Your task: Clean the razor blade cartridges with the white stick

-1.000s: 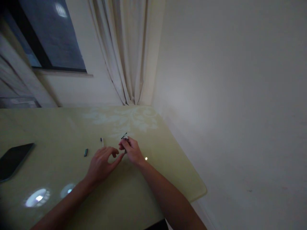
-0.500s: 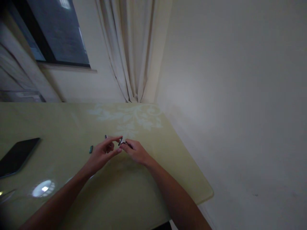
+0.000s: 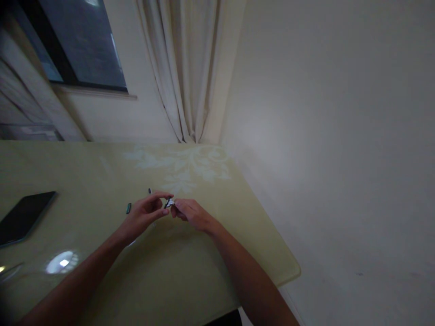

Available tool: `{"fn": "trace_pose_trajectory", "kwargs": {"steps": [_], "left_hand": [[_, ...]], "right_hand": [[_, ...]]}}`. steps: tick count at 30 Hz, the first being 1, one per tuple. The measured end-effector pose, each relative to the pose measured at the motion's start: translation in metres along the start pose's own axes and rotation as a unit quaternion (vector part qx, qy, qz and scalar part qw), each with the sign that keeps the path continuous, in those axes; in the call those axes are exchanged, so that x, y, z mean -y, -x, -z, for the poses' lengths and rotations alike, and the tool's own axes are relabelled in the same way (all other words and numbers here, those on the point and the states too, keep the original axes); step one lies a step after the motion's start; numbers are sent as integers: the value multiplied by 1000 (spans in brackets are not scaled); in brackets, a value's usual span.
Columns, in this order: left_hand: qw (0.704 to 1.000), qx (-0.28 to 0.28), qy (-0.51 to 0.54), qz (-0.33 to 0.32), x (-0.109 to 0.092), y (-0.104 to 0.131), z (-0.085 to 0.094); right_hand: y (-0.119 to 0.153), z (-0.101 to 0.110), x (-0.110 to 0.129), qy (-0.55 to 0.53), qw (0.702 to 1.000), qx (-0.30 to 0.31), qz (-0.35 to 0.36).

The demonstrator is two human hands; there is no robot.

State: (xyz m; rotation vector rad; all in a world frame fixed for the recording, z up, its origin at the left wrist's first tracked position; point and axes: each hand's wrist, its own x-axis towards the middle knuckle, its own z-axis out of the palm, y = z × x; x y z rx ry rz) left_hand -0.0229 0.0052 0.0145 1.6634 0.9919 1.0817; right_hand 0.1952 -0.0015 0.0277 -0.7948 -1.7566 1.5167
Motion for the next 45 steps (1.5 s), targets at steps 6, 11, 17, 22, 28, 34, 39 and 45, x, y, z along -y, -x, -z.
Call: {"fn": "trace_pose_trajectory", "kwargs": {"steps": [6, 11, 17, 22, 28, 34, 39, 45], "left_hand": [[1000, 3, 13, 8, 3, -1, 0], [1000, -2, 7, 0, -1, -1, 0], [1000, -1, 20, 7, -2, -1, -1], [998, -24, 61, 21, -1, 0, 1], [998, -15, 54, 20, 0, 2, 2], [998, -52, 0, -32, -3, 2, 0], [981, -100, -120, -114, -12, 6, -1], [943, -126, -247, -185, -18, 10, -12]], "right_hand": [[0, 1, 1, 18, 1000, -5, 12], [0, 3, 2, 44, 999, -11, 6], [0, 3, 4, 59, 998, -18, 31], [0, 6, 5, 55, 997, -31, 40], [1, 7, 3, 78, 995, -20, 59], [-1, 7, 1, 73, 994, -39, 75], [-2, 9, 1, 68, 993, -70, 72], [-3, 5, -1, 90, 988, -120, 39]]}}
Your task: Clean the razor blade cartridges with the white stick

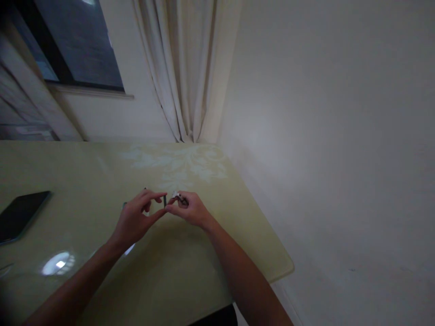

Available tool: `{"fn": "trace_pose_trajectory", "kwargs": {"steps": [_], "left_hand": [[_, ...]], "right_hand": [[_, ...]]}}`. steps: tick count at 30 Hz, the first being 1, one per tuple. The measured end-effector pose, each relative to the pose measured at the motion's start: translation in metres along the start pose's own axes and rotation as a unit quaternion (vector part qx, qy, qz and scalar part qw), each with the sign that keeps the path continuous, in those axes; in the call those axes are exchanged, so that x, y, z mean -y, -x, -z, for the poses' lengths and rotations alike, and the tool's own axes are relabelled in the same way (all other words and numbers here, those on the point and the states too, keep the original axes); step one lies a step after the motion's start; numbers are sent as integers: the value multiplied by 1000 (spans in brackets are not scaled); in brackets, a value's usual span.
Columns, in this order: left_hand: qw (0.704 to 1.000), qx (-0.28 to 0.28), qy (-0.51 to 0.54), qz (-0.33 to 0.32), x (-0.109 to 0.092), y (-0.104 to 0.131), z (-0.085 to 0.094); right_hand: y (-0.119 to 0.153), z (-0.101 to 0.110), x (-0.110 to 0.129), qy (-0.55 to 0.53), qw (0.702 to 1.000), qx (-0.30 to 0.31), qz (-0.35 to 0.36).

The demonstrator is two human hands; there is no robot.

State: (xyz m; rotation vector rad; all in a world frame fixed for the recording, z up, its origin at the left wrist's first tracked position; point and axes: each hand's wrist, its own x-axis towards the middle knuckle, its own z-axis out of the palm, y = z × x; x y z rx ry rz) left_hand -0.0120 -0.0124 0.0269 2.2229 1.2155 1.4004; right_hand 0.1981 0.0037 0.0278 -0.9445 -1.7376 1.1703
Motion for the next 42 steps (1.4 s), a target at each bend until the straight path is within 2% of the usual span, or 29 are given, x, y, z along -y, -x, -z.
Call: {"fn": "trace_pose_trajectory", "kwargs": {"steps": [8, 18, 21, 23, 25, 29, 32, 34, 37, 42], "left_hand": [[998, 11, -49, -28, -2, 6, -9], [998, 40, -37, -8, 6, 11, -12], [998, 49, -36, 3, 9, 11, -11], [998, 54, -41, 20, 16, 8, -5], [996, 64, -48, 41, 31, 5, 9], [982, 96, -117, 116, 78, -1, 48], [959, 145, -178, 167, 115, 1, 74], [946, 183, -173, 203, 132, 5, 84], [940, 206, -141, 232, 143, 8, 91], [940, 206, -103, 252, 138, 4, 92]], "right_hand": [[-4, -4, -6, -52, 998, -22, -17], [-7, -6, -17, -63, 996, -20, -61], [-7, 2, -17, -44, 997, -22, -66], [-8, 16, -18, -16, 996, -37, -83], [-9, 36, -21, 17, 991, -78, -110], [-8, 74, -29, 104, 960, -155, -210], [-7, 87, -36, 118, 949, -172, -238], [-6, 90, -40, 123, 943, -180, -252], [-6, 91, -46, 130, 933, -189, -276], [-9, 91, -53, 143, 923, -196, -299]]}}
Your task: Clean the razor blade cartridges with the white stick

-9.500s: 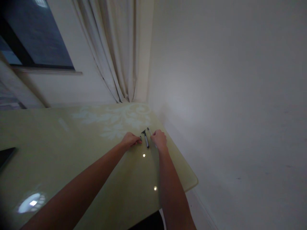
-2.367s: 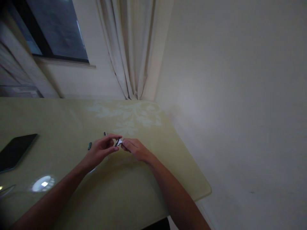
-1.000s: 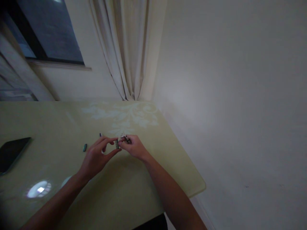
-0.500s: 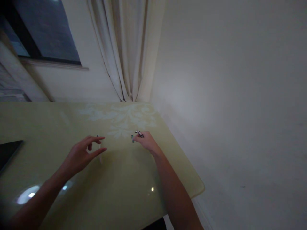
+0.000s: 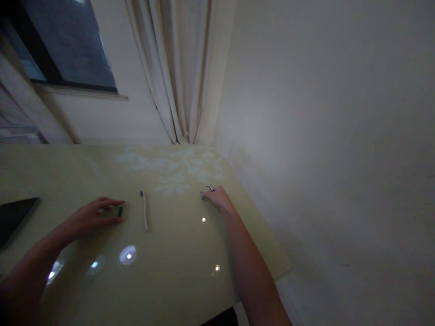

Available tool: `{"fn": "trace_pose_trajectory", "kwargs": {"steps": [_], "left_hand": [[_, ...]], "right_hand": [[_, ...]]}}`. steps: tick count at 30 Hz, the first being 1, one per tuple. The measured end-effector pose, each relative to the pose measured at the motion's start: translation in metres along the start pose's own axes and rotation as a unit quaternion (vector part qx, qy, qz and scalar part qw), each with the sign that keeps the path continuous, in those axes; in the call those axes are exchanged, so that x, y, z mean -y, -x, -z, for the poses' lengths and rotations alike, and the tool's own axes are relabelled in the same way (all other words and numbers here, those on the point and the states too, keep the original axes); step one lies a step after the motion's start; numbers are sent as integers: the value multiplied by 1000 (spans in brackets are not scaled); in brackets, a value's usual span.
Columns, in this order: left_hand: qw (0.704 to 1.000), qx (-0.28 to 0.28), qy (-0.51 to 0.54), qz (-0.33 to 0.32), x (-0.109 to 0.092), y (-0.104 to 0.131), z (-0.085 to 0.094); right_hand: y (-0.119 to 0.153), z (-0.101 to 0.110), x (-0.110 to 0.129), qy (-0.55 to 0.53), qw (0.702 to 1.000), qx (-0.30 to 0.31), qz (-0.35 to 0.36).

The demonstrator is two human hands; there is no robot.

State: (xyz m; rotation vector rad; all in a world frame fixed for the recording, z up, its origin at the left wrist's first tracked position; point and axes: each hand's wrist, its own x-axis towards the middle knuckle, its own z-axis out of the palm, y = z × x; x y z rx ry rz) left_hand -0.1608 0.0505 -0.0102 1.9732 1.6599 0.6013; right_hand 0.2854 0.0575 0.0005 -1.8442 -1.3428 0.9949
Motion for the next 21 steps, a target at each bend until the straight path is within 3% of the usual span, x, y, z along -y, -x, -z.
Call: {"fn": "trace_pose_trajectory", "kwargs": {"steps": [7, 13, 17, 21], "left_hand": [[1000, 3, 12, -5, -5, 0, -2], [998, -48, -27, -15, -8, 2, -4], [994, -107, -17, -34, -36, 2, -11], [977, -172, 23, -127, -83, -5, -34]], "right_hand": [[-8, -2, -3, 40, 999, -24, -13], [-5, 1, -3, 58, 996, -67, 16], [6, -7, 12, 26, 994, -80, 69], [21, -38, 31, -35, 990, -23, 136]]}}
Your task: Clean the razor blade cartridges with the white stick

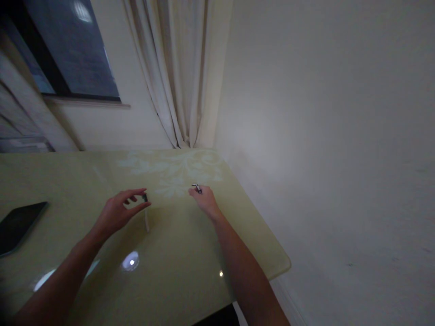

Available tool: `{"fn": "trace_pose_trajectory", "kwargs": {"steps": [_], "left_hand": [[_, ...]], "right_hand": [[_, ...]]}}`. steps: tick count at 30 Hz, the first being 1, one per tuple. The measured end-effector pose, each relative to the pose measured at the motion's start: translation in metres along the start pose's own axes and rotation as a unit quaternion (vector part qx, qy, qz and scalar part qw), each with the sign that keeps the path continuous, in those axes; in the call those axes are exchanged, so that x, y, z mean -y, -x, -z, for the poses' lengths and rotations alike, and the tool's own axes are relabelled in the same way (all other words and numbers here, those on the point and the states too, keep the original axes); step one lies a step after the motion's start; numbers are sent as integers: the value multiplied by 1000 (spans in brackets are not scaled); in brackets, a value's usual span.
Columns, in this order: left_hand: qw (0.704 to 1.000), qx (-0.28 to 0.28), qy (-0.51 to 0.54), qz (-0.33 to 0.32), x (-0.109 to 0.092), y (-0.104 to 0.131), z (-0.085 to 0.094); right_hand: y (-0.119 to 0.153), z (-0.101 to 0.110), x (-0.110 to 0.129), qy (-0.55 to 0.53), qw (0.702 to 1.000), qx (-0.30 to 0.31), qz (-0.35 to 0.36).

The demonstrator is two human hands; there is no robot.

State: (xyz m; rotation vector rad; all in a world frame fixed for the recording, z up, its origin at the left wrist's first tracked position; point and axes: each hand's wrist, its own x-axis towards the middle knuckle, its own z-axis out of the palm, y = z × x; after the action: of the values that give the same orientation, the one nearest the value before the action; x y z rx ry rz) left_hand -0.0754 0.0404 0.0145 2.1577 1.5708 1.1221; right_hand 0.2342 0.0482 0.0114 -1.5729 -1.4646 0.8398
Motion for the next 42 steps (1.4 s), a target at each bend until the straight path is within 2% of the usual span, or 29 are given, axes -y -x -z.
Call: {"fn": "trace_pose_trajectory", "kwargs": {"steps": [2, 3, 6, 11, 16, 22, 29, 36, 42], "left_hand": [[998, -14, 31, -52, -21, -5, -18], [996, -17, 44, -73, -30, -7, -26], [990, 2, 63, -124, -50, -11, -47], [985, 16, 60, -161, -63, -12, -62], [982, 20, 56, -178, -67, -13, -60], [976, 65, 65, -196, -67, -17, -56], [961, 138, 165, -172, -68, -23, -48], [942, 139, 279, -125, -73, -24, -51], [939, 137, 298, -101, -78, -23, -50]], "right_hand": [[7, -17, 7, -39, 999, 33, 14], [11, -23, 10, -96, 994, 57, 12], [19, -33, 13, -215, 969, 120, -6], [22, -26, 13, -259, 960, 106, -21], [21, -21, 15, -265, 960, 84, -26], [27, -20, 20, -286, 954, 87, -35], [32, -16, 24, -364, 919, 144, -58], [32, -15, 22, -444, 877, 173, -62], [33, -18, 21, -471, 864, 167, -58]]}}
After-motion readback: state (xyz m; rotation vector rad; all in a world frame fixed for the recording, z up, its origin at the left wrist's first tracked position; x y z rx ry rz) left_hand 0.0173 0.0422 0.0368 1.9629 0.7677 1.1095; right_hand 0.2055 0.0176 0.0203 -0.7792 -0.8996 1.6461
